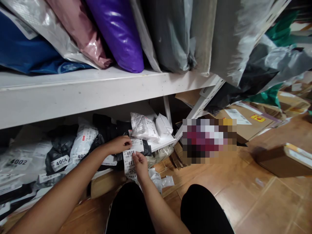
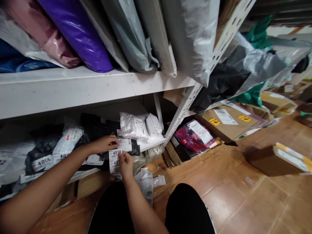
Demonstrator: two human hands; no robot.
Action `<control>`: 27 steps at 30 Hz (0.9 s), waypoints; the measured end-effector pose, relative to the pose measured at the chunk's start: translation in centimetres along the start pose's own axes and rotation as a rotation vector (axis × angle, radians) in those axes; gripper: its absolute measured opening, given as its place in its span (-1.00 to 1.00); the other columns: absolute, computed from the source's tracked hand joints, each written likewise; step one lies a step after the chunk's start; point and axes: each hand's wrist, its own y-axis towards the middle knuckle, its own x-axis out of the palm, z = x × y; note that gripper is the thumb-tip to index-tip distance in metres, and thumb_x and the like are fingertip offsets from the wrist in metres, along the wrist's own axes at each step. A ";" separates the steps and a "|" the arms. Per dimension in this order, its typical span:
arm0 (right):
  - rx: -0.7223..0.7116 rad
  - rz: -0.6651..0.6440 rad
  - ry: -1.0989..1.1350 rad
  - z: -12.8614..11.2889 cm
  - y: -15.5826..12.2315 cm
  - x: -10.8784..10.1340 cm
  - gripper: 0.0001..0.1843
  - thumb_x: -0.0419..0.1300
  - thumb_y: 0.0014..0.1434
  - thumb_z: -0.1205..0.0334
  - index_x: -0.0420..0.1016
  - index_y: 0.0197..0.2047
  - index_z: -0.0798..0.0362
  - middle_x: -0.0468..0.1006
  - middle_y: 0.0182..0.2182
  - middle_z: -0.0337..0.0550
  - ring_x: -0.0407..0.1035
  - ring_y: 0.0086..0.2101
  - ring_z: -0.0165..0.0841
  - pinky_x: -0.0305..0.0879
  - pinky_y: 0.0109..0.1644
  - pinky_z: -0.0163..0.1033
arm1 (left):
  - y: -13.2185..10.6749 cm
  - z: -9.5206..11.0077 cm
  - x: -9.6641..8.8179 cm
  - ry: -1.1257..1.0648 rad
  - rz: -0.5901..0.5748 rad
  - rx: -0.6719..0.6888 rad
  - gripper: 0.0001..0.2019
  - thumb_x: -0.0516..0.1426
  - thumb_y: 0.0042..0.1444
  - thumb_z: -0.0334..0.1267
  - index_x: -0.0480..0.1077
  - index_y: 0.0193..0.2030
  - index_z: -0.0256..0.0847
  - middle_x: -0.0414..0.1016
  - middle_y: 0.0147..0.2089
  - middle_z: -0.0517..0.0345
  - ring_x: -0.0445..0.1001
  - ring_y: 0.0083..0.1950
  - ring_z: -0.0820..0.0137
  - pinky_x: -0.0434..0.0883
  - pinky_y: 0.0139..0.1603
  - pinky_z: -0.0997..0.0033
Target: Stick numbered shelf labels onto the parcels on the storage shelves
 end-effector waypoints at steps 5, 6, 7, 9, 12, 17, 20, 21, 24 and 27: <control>0.008 0.030 -0.017 0.6 0.1 -0.1 -0.64 0.29 -0.05 -0.07 0.55 -0.36 0.07 0.50 -0.57 -0.27 0.31 -0.53 -0.42 0.24 -0.39 -0.30 | -0.5 -0.9 -0.1 -0.036 -0.036 0.093 -0.84 0.08 0.06 -0.23 0.42 -0.41 -0.24 0.42 -0.25 0.08 0.44 -0.18 0.36 0.35 -0.10 0.43; 0.011 0.036 -0.024 0.7 0.1 -0.1 -0.64 0.29 -0.05 -0.07 0.55 -0.35 0.08 0.49 -0.57 -0.27 0.29 -0.54 -0.43 0.22 -0.41 -0.31 | -0.6 -0.9 -0.1 -0.035 -0.032 0.096 -0.84 0.07 0.07 -0.23 0.42 -0.40 -0.24 0.42 -0.25 0.08 0.43 -0.18 0.36 0.35 -0.11 0.43; 0.012 0.040 -0.032 0.8 0.2 -0.1 -0.62 0.29 -0.05 -0.08 0.55 -0.35 0.08 0.48 -0.58 -0.27 0.26 -0.55 -0.44 0.20 -0.42 -0.32 | -0.7 -0.9 -0.1 -0.032 -0.025 0.097 -0.84 0.07 0.08 -0.22 0.41 -0.39 -0.24 0.41 -0.25 0.08 0.43 -0.18 0.36 0.35 -0.11 0.42; 0.013 0.045 -0.046 1.0 0.3 -0.1 -0.60 0.28 -0.06 -0.10 0.55 -0.35 0.09 0.46 -0.60 -0.28 0.22 -0.58 -0.46 0.17 -0.45 -0.32 | -0.9 -0.8 0.0 -0.021 -0.008 0.097 -0.85 0.07 0.09 -0.22 0.40 -0.37 -0.24 0.41 -0.24 0.09 0.43 -0.18 0.36 0.35 -0.11 0.41; 0.002 0.058 -0.065 1.2 0.5 0.0 -0.59 0.28 -0.08 -0.12 0.53 -0.39 0.09 0.44 -0.61 -0.29 0.18 -0.59 -0.46 0.14 -0.46 -0.32 | -1.2 -0.7 0.2 0.012 0.010 0.097 -0.88 0.09 0.11 -0.24 0.38 -0.36 -0.23 0.40 -0.21 0.11 0.43 -0.16 0.37 0.35 -0.09 0.43; -0.024 0.138 -0.111 1.6 0.8 0.6 -0.55 0.27 -0.12 -0.18 0.48 -0.46 0.09 0.35 -0.67 -0.34 0.10 -0.62 -0.48 0.08 -0.50 -0.32 | -1.6 -0.3 1.0 0.136 0.049 0.066 -0.89 0.09 0.16 -0.25 0.36 -0.33 -0.22 0.40 -0.20 0.12 0.43 -0.15 0.39 0.35 -0.08 0.45; -0.060 0.252 -0.165 1.8 1.0 1.1 -0.54 0.27 -0.12 -0.19 0.33 -0.63 0.05 0.22 -0.73 -0.40 0.02 -0.63 -0.50 0.02 -0.52 -0.33 | -2.0 0.3 2.1 0.280 0.113 0.001 -0.87 0.00 0.20 -0.34 0.36 -0.25 -0.28 0.39 -0.13 -0.03 0.42 -0.11 0.26 0.36 -0.06 0.29; -0.070 0.289 -0.181 1.9 1.0 1.3 -0.52 0.26 -0.11 -0.19 0.25 -0.67 0.03 0.18 -0.74 -0.42 0.01 -0.64 -0.51 0.02 -0.53 -0.33 | -2.1 0.6 2.5 0.335 0.137 -0.025 -0.84 -0.03 0.20 -0.38 0.36 -0.22 -0.31 0.39 -0.11 -0.10 0.41 -0.08 0.19 0.35 -0.05 0.20; -0.069 0.312 -0.213 2.1 0.7 1.5 -0.52 0.29 -0.14 -0.16 0.23 -0.69 0.01 0.24 -0.74 -0.40 0.06 -0.63 -0.48 0.07 -0.51 -0.32 | -2.5 1.2 3.4 0.475 0.194 -0.089 -0.77 -0.09 0.18 -0.45 0.37 -0.16 -0.39 0.39 -0.08 -0.26 0.38 -0.01 0.00 0.30 -0.02 0.00; -0.029 0.245 -0.227 2.4 -0.5 1.1 -0.58 0.38 -0.29 -0.12 0.36 -0.63 0.02 0.40 -0.68 -0.31 0.17 -0.61 -0.43 0.12 -0.52 -0.30 | -2.9 1.2 3.8 0.551 0.215 -0.122 -0.76 -0.07 0.20 -0.42 0.39 -0.14 -0.37 0.41 -0.06 -0.27 0.38 0.01 -0.02 0.28 0.00 -0.03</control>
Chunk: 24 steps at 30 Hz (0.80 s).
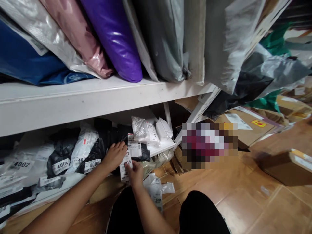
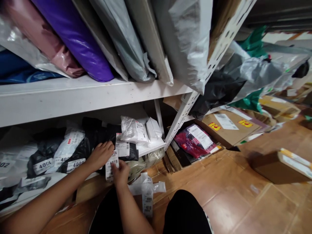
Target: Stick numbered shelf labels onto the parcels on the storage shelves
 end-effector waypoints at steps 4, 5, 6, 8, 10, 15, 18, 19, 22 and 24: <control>0.027 0.020 -0.011 0.2 -2.0 -2.7 -0.45 0.37 -0.28 -0.14 0.10 -0.74 -0.02 0.20 -0.79 -0.39 0.01 -0.69 -0.51 -0.03 -0.60 -0.34 | -0.1 0.1 -0.2 0.032 0.005 -0.052 -0.80 -0.02 0.17 -0.38 0.41 -0.19 -0.35 0.44 -0.11 -0.23 0.43 -0.02 0.02 0.31 0.01 0.03; 0.023 0.021 -0.007 -0.1 -2.3 -3.5 -0.41 0.37 -0.28 -0.15 0.05 -0.74 -0.03 0.16 -0.81 -0.41 -0.02 -0.70 -0.53 -0.06 -0.61 -0.34 | 0.1 0.2 -0.5 0.033 0.010 -0.086 -0.81 0.01 0.15 -0.38 0.41 -0.18 -0.39 0.45 -0.13 -0.25 0.45 -0.06 0.02 0.33 -0.02 0.04; 0.014 0.012 0.000 -0.6 -2.3 -4.3 -0.41 0.37 -0.28 -0.15 0.04 -0.74 -0.03 0.15 -0.81 -0.41 -0.02 -0.70 -0.53 -0.07 -0.62 -0.35 | 0.5 0.4 -1.0 0.040 0.022 -0.130 -0.78 0.05 0.11 -0.37 0.39 -0.13 -0.43 0.44 -0.13 -0.28 0.46 -0.08 0.01 0.35 -0.05 0.05; -0.019 -0.024 0.022 -2.1 -1.6 -5.5 -0.46 0.36 -0.23 -0.16 0.14 -0.69 0.00 0.25 -0.77 -0.38 0.06 -0.69 -0.51 0.00 -0.61 -0.36 | 1.6 0.8 -2.3 0.000 0.105 -0.166 -0.56 0.11 0.01 -0.37 0.28 0.06 -0.48 0.38 0.00 -0.34 0.42 0.01 -0.01 0.34 0.01 0.04; -0.069 -0.065 0.047 -4.2 0.2 -5.9 -0.57 0.35 -0.18 -0.14 0.35 -0.52 0.04 0.41 -0.65 -0.31 0.20 -0.63 -0.45 0.15 -0.54 -0.34 | 3.4 1.2 -3.7 -0.242 0.186 -0.054 -0.41 0.08 -0.04 -0.40 0.17 0.20 -0.37 0.27 0.20 -0.26 0.27 0.22 0.04 0.22 0.21 0.07; -0.214 -0.086 0.044 -8.4 6.1 -3.9 -0.55 0.23 -0.05 -0.16 0.48 -0.27 0.05 0.52 -0.49 -0.24 0.33 -0.48 -0.37 0.31 -0.31 -0.25 | 8.0 1.1 -4.5 -0.784 0.098 0.123 -0.66 -0.16 0.18 -0.28 0.37 -0.06 -0.22 0.54 -0.08 0.06 0.47 -0.01 0.31 0.36 0.08 0.30; -0.275 -0.026 -0.009 -9.0 7.9 -2.7 -0.59 0.24 -0.06 -0.15 0.49 -0.43 0.07 0.46 -0.56 -0.28 0.28 -0.47 -0.39 0.25 -0.32 -0.29 | 9.3 0.7 -3.8 -0.772 0.096 0.093 -0.70 -0.04 0.15 -0.09 0.41 -0.25 -0.23 0.56 -0.22 0.07 0.50 -0.13 0.28 0.40 -0.05 0.32; -0.286 0.003 -0.029 -8.9 8.1 -2.5 -0.60 0.26 -0.07 -0.14 0.47 -0.49 0.07 0.42 -0.60 -0.30 0.23 -0.50 -0.41 0.21 -0.36 -0.31 | 9.4 0.6 -3.6 -0.763 0.095 0.092 -0.72 0.01 0.11 -0.07 0.41 -0.30 -0.22 0.55 -0.24 0.09 0.49 -0.16 0.28 0.40 -0.08 0.32; -0.290 0.098 -0.074 -8.5 8.4 -2.4 -0.53 0.29 -0.11 -0.13 0.28 -0.71 0.05 0.19 -0.73 -0.39 0.04 -0.58 -0.48 0.03 -0.50 -0.34 | 9.3 0.7 -3.3 -0.731 0.098 0.082 -0.77 0.03 0.11 -0.09 0.38 -0.32 -0.18 0.54 -0.26 0.12 0.48 -0.18 0.32 0.39 -0.11 0.36; -0.275 0.134 -0.085 -8.2 8.4 -2.4 -0.47 0.28 -0.10 -0.15 0.16 -0.76 0.02 0.07 -0.76 -0.42 -0.05 -0.61 -0.50 -0.06 -0.54 -0.33 | 9.1 0.9 -3.3 -0.700 0.102 0.059 -0.80 0.00 0.15 -0.11 0.35 -0.29 -0.16 0.54 -0.25 0.12 0.48 -0.18 0.34 0.38 -0.12 0.37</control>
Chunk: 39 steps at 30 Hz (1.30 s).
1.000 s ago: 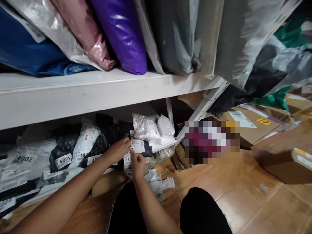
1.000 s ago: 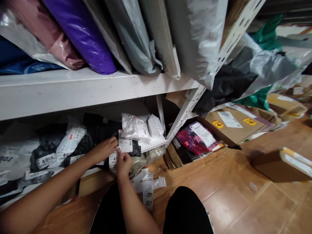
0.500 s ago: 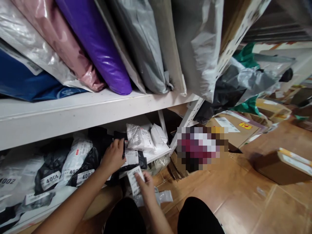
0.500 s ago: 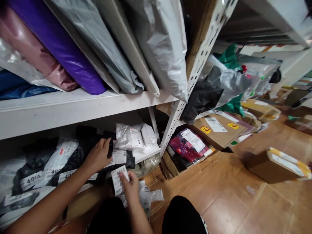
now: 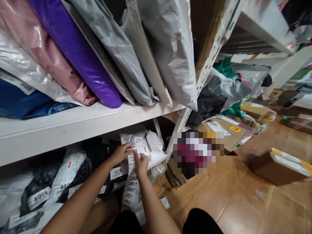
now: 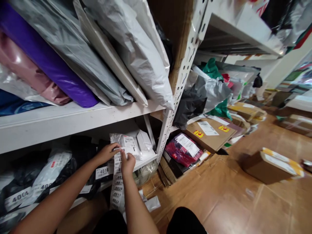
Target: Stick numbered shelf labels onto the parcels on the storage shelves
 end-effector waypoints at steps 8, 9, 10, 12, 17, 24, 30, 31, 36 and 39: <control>0.081 0.020 0.069 1.1 -1.3 -0.1 -0.45 0.26 -0.14 -0.22 0.10 -0.73 -0.02 0.10 -0.76 -0.41 -0.03 -0.63 -0.49 -0.02 -0.57 -0.32 | -0.2 0.6 1.6 0.239 0.033 -0.162 -0.84 -0.13 0.22 -0.28 0.25 -0.25 -0.16 0.47 -0.17 0.01 0.46 -0.12 0.28 0.35 -0.08 0.29; 0.096 0.020 0.083 1.3 -1.8 -0.2 -0.43 0.26 -0.13 -0.22 0.05 -0.73 -0.03 0.07 -0.76 -0.42 -0.05 -0.64 -0.50 -0.03 -0.57 -0.33 | -0.2 0.7 1.9 0.267 0.026 -0.185 -0.82 -0.15 0.23 -0.27 0.25 -0.24 -0.17 0.47 -0.17 0.00 0.47 -0.13 0.27 0.34 -0.08 0.28; 0.113 0.009 0.099 1.4 -2.4 -0.5 -0.42 0.27 -0.15 -0.22 0.05 -0.72 -0.03 0.08 -0.76 -0.43 -0.05 -0.64 -0.51 -0.02 -0.57 -0.34 | -0.3 0.8 2.1 0.294 0.018 -0.205 -0.80 -0.16 0.24 -0.27 0.25 -0.24 -0.18 0.47 -0.16 -0.01 0.47 -0.13 0.26 0.34 -0.08 0.27; 0.154 -0.046 0.130 1.4 -3.6 -1.4 -0.47 0.33 -0.20 -0.20 0.16 -0.67 0.00 0.18 -0.74 -0.42 0.00 -0.64 -0.52 0.01 -0.57 -0.35 | -0.5 1.0 2.4 0.341 0.001 -0.237 -0.77 -0.18 0.26 -0.26 0.26 -0.22 -0.20 0.48 -0.16 -0.04 0.48 -0.10 0.24 0.33 -0.06 0.26; 0.210 -0.205 0.165 0.2 -4.9 -6.9 -0.55 0.41 -0.30 -0.14 0.45 -0.61 0.09 0.36 -0.71 -0.31 0.12 -0.65 -0.48 0.05 -0.58 -0.34 | -0.8 2.4 2.5 0.423 0.031 -0.358 -0.70 -0.17 0.26 -0.24 0.25 -0.01 -0.31 0.44 -0.05 -0.20 0.49 -0.03 0.17 0.35 -0.05 0.24; 0.078 -0.132 0.201 -1.7 0.3 -13.6 -0.61 0.35 -0.15 -0.13 0.44 -0.48 0.04 0.38 -0.62 -0.33 0.18 -0.57 -0.43 0.13 -0.48 -0.33 | 5.5 7.9 4.3 0.549 -0.054 0.242 -0.38 0.00 -0.05 -0.55 0.21 0.21 -0.11 0.29 0.23 -0.07 0.11 0.33 0.14 -0.14 0.36 -0.09; 0.007 0.007 0.256 -0.9 2.8 -13.1 -0.64 0.29 -0.07 -0.12 0.42 -0.38 0.00 0.43 -0.52 -0.31 0.28 -0.45 -0.37 0.22 -0.35 -0.30 | 10.3 7.8 5.9 0.378 -0.383 0.447 -0.65 0.21 -0.11 -0.30 0.50 -0.10 -0.05 0.44 -0.08 0.08 0.41 -0.02 0.23 0.26 0.16 0.20; 0.024 -0.002 0.270 -0.7 3.2 -12.9 -0.65 0.29 -0.07 -0.11 0.42 -0.38 0.00 0.41 -0.56 -0.32 0.27 -0.48 -0.38 0.21 -0.38 -0.30 | 10.4 7.5 5.6 0.356 -0.388 0.444 -0.68 0.18 -0.07 -0.26 0.51 -0.11 -0.07 0.43 -0.11 0.09 0.42 -0.06 0.26 0.31 0.08 0.29; 0.109 -0.016 0.353 0.9 5.6 -11.4 -0.63 0.26 -0.10 -0.14 0.41 -0.42 0.01 0.28 -0.70 -0.40 0.15 -0.63 -0.43 0.10 -0.51 -0.31 | 9.9 7.2 5.0 0.236 -0.377 0.377 -0.64 -0.13 0.22 -0.23 0.50 -0.17 -0.15 0.40 -0.17 0.13 0.44 -0.12 0.40 0.34 -0.02 0.46; 0.094 0.030 0.379 1.4 6.7 -10.1 -0.60 0.28 -0.15 -0.16 0.37 -0.49 0.02 0.26 -0.70 -0.42 0.10 -0.64 -0.47 0.05 -0.52 -0.33 | 10.0 7.2 5.8 0.229 -0.305 0.292 -0.69 -0.05 0.19 -0.13 0.46 -0.21 -0.20 0.42 -0.17 0.09 0.44 -0.13 0.35 0.36 -0.06 0.40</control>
